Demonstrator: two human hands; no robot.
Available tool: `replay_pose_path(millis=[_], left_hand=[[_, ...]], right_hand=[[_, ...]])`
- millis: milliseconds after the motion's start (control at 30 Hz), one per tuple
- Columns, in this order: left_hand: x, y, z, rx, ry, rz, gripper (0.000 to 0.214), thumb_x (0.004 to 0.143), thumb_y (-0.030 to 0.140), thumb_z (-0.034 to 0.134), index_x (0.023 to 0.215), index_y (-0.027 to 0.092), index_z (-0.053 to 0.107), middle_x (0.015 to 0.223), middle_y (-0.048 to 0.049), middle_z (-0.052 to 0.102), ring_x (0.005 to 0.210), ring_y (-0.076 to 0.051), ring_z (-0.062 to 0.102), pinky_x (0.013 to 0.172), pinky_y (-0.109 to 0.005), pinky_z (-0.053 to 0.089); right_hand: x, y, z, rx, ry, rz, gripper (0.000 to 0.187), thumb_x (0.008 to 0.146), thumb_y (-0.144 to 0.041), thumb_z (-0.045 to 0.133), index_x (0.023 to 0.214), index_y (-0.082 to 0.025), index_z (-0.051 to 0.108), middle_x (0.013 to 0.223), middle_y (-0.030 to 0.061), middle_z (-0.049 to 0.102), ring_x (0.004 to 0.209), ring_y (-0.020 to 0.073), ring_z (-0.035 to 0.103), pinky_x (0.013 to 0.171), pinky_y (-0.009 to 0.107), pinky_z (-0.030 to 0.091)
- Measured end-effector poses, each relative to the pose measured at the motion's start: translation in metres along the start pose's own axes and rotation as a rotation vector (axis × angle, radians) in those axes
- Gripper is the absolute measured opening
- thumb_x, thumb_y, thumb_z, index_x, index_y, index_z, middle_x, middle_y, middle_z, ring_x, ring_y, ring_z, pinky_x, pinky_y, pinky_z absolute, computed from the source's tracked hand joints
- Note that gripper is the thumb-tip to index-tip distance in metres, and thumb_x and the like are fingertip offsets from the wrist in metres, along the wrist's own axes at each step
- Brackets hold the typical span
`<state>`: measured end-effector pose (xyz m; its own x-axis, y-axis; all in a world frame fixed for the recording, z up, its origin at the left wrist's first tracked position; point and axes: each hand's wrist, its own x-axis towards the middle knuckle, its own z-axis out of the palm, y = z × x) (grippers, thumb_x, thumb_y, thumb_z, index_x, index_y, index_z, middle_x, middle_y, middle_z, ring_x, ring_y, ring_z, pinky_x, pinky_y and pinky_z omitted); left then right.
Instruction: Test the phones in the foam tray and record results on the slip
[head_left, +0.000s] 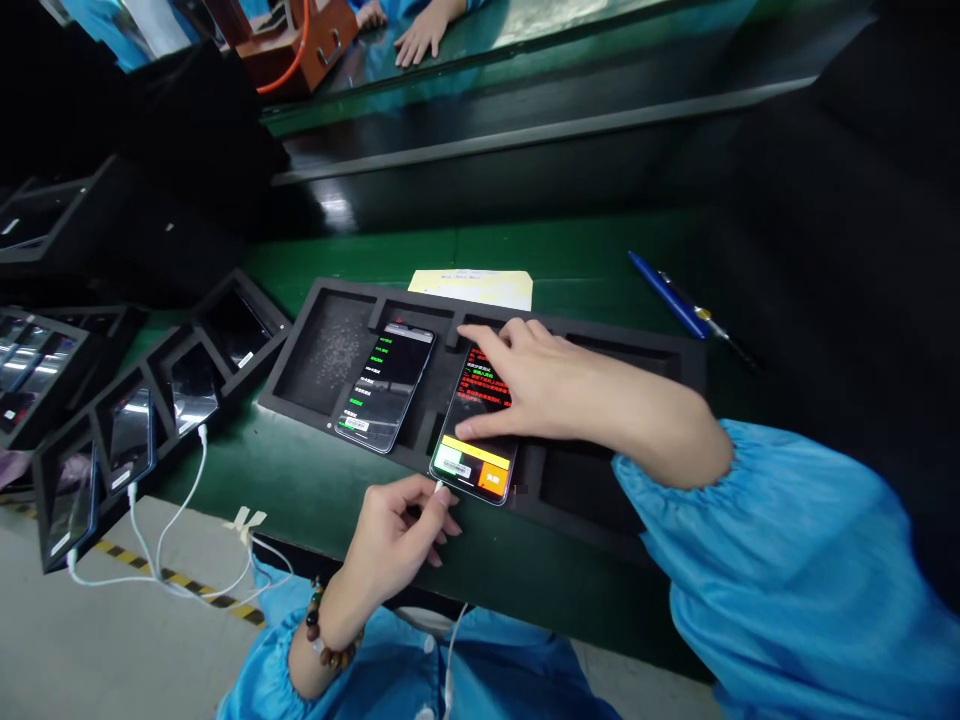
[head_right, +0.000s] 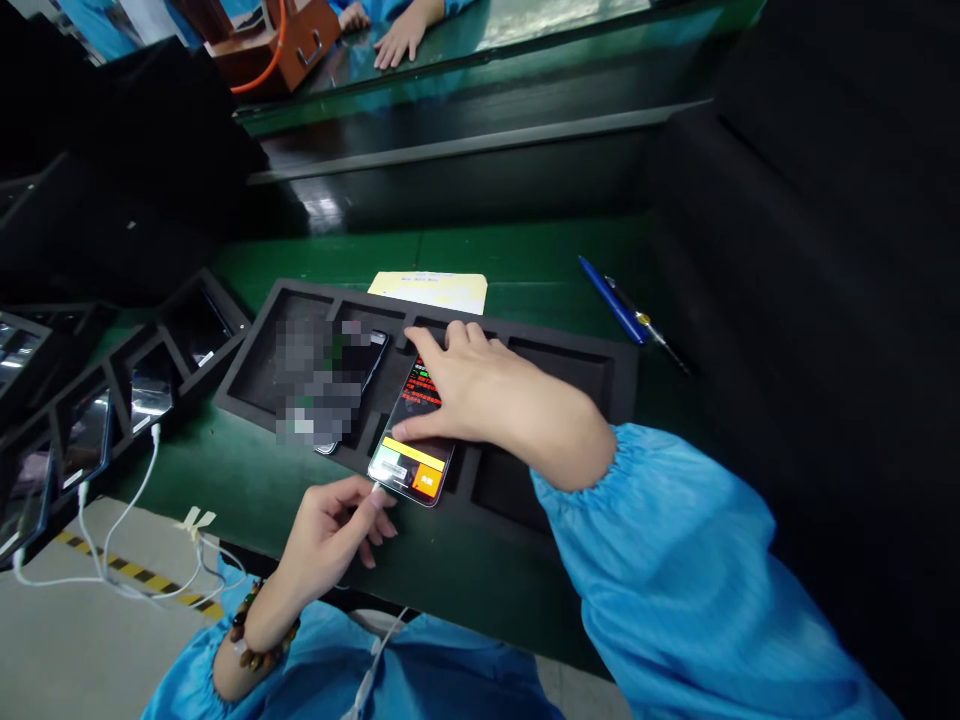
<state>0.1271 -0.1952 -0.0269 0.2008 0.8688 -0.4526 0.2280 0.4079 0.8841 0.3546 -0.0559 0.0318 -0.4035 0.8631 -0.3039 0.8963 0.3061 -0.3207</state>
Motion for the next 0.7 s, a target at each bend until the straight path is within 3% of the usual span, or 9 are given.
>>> replay_pose_path(millis=[133,200,267,467,700], left_hand=[[0.000,0.001,-0.001,0.008,-0.018,0.022,0.067,0.094,0.077,0.069,0.094,0.010,0.075,0.074,-0.0120,0.072,0.060,-0.016,0.064,0.044,-0.021,0.054],[0.000,0.001,-0.002,0.016,-0.028,0.025,0.068,0.095,0.077,0.068,0.095,0.010,0.075,0.073,-0.0119,0.072,0.059,-0.016,0.064,0.043,-0.021,0.054],[-0.001,0.000,-0.003,0.029,-0.043,0.033,0.067,0.096,0.076,0.067,0.094,0.010,0.074,0.073,-0.0118,0.072,0.058,-0.015,0.064,0.043,-0.021,0.054],[-0.003,-0.007,-0.006,0.091,-0.070,0.083,0.059,0.104,0.067,0.062,0.097,0.011,0.076,0.075,-0.0118,0.074,0.057,-0.016,0.066,0.046,-0.021,0.056],[-0.003,-0.004,-0.005,0.075,-0.080,0.080,0.055,0.104,0.064,0.064,0.096,0.011,0.076,0.074,-0.0108,0.073,0.057,-0.015,0.065,0.046,-0.022,0.056]], right_hand=[[0.013,0.035,-0.012,0.133,0.269,-0.033,0.064,0.100,-0.068,0.058,0.139,-0.019,0.067,0.126,0.0187,0.068,0.114,0.0354,0.064,0.093,0.043,0.050],[0.023,0.051,-0.013,0.168,0.423,0.044,0.047,0.104,-0.059,0.054,0.119,-0.017,0.071,0.113,0.0165,0.070,0.103,0.0308,0.064,0.086,0.040,0.047],[0.033,0.063,-0.011,0.206,0.487,0.114,0.036,0.104,-0.050,0.055,0.107,-0.017,0.071,0.104,0.0141,0.071,0.094,0.0270,0.064,0.080,0.037,0.044],[0.046,0.074,0.002,0.271,0.294,0.097,0.037,0.107,-0.047,0.053,0.091,-0.017,0.067,0.090,0.0083,0.071,0.078,0.0198,0.059,0.071,0.033,0.038],[0.046,0.075,0.002,0.230,0.282,0.099,0.038,0.110,-0.047,0.051,0.092,-0.018,0.067,0.095,0.0099,0.073,0.082,0.0211,0.061,0.072,0.032,0.036]])
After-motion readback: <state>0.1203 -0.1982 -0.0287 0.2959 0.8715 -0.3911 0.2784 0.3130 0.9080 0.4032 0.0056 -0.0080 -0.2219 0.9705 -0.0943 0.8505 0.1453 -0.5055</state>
